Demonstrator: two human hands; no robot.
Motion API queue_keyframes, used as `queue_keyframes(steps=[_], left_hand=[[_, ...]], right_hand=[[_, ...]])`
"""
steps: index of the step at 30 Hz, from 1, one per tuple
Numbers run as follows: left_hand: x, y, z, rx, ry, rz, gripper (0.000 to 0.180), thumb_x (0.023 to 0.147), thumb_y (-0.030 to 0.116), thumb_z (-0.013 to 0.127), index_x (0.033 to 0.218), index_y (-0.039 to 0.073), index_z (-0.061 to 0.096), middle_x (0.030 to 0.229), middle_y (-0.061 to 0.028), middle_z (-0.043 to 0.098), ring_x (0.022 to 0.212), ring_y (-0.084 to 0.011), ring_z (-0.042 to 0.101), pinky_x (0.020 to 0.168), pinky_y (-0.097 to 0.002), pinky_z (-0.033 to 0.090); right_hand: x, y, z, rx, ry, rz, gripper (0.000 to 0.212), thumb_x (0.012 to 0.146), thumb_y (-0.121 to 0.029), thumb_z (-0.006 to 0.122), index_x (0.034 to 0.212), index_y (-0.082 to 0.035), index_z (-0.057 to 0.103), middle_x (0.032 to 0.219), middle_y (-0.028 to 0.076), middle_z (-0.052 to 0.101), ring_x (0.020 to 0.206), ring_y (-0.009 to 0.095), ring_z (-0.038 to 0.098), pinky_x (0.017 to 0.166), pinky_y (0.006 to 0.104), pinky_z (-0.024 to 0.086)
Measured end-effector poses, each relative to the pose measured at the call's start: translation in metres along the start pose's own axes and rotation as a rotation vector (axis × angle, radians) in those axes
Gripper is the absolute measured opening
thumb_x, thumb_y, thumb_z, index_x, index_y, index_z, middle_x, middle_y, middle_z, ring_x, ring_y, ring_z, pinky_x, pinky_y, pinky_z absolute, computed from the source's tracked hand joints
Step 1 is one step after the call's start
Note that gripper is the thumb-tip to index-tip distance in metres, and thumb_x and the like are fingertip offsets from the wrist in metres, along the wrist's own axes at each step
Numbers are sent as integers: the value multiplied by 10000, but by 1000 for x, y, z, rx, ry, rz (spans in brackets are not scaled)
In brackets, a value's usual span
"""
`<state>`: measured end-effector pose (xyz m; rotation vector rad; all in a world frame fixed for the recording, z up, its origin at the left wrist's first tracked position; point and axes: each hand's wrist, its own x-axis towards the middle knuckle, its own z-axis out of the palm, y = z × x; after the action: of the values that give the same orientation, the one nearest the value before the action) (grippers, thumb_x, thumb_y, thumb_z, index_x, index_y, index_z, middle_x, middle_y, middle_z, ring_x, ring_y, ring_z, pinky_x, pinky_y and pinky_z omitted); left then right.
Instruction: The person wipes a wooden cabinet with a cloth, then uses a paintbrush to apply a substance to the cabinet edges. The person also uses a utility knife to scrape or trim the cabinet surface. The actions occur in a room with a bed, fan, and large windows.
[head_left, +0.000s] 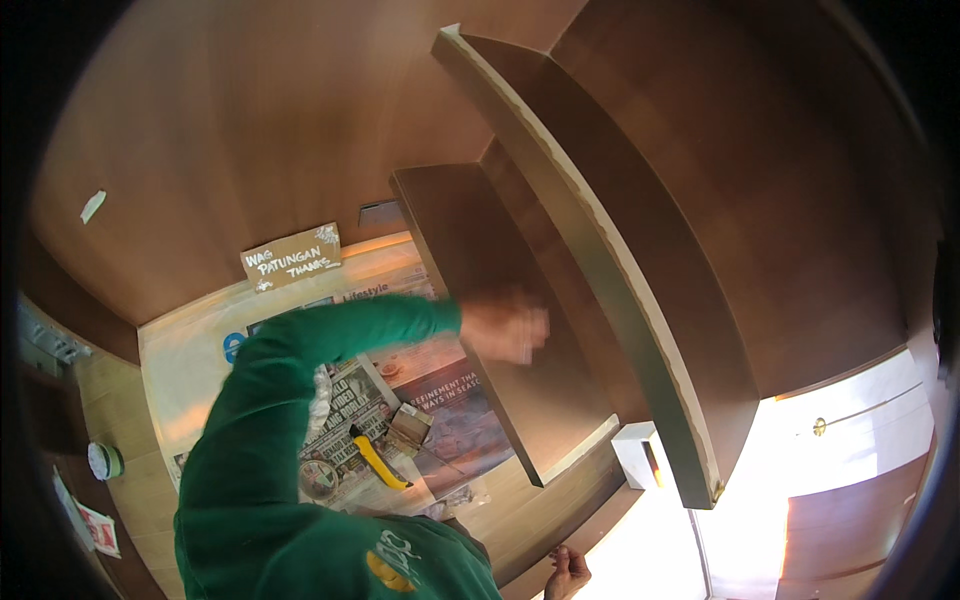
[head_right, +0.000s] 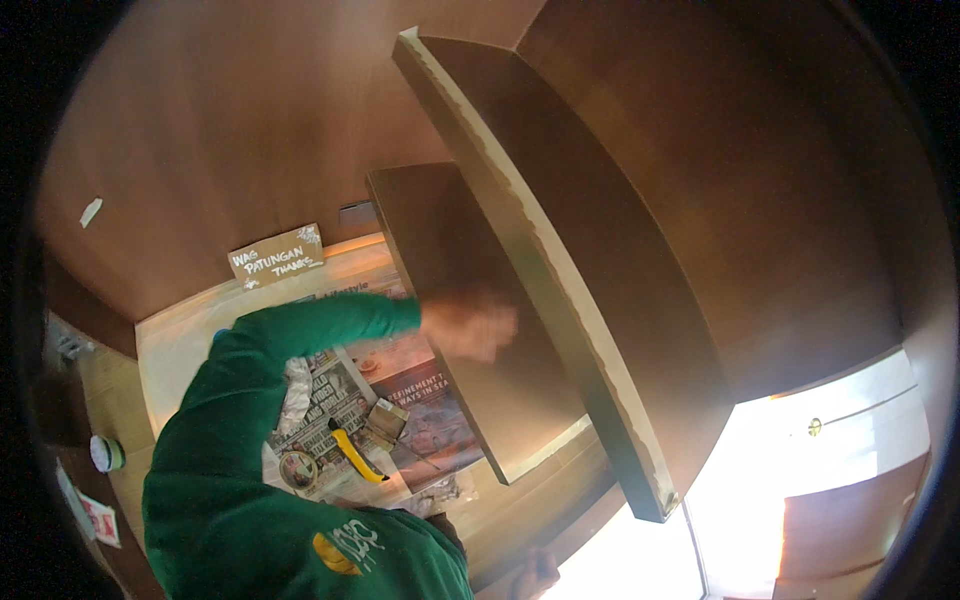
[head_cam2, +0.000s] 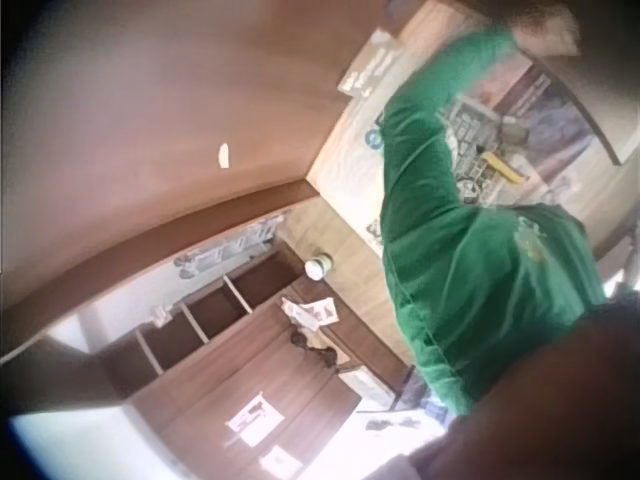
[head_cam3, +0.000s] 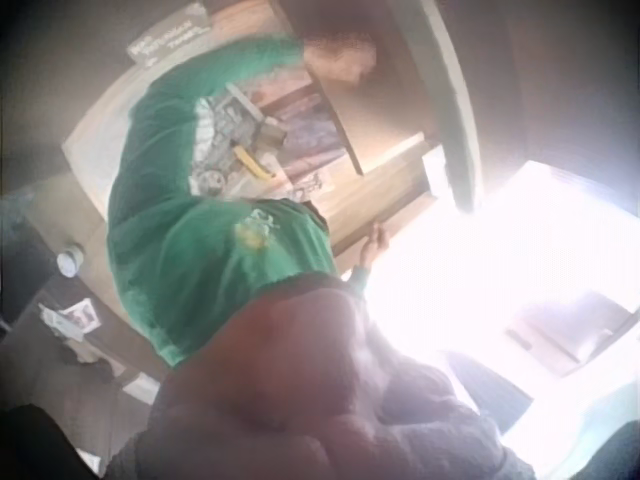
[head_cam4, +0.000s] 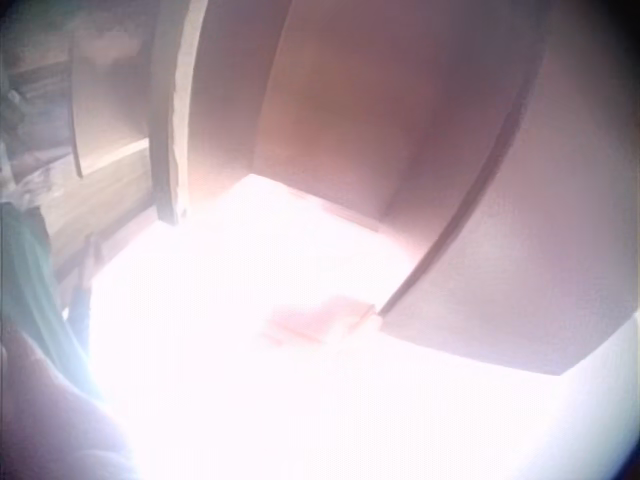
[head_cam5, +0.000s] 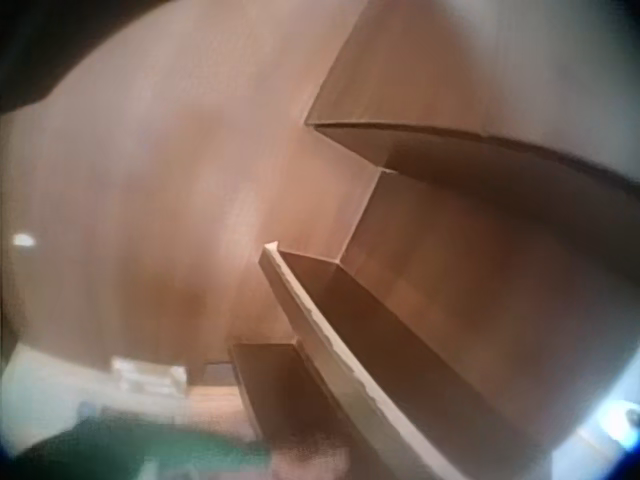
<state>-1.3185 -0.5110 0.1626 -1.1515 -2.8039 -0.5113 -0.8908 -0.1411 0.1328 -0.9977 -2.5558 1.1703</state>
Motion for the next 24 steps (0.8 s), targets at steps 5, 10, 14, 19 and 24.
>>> queue_keyframes(steps=[5, 10, 14, 19, 24], left_hand=[[-10, 4, -33, -487, 237, -27, 488, 966, 362, 572, 1361, 75, 571, 1369, -151, 590, 1255, -322, 565, 1069, -400, 440], [3, -67, -43, 242, 178, -567, 842, 952, 632, 420, 1471, -30, 394, 1556, -212, 341, 1465, -338, 279, 1200, -475, 221], [-33, 34, 30, 53, -19, -206, 881, 944, 662, 412, 1495, -23, 360, 1614, -195, 230, 1513, -320, 163, 1234, -483, 107], [-48, 20, 4, 19, -2, -232, 844, 949, 609, 469, 1496, -25, 355, 1600, -201, 259, 1497, -331, 208, 1232, -459, 128], [-29, -1, -28, 113, 68, -515, 781, 958, 574, 462, 1486, 4, 389, 1614, -165, 245, 1488, -336, 219, 1230, -497, 115]], right_hand=[[20, 22, -10, 127, 57, -178, 274, 939, -221, 682, 856, 40, 681, 766, 80, 680, 707, 133, 620, 650, 272, 495], [27, 14, -8, 270, 5, -256, 251, 940, -222, 688, 865, 18, 694, 754, 63, 676, 694, 125, 607, 639, 265, 481], [21, 12, -1, 232, 25, -189, 241, 933, -223, 695, 879, 12, 700, 756, 73, 684, 695, 133, 620, 636, 270, 488], [16, 22, -5, 284, -12, -169, 248, 928, -230, 696, 877, 12, 695, 740, 80, 685, 686, 142, 630, 630, 269, 489], [26, 30, -10, 259, -23, -238, 259, 922, -239, 698, 856, 12, 690, 710, 72, 671, 658, 133, 613, 605, 266, 477]])
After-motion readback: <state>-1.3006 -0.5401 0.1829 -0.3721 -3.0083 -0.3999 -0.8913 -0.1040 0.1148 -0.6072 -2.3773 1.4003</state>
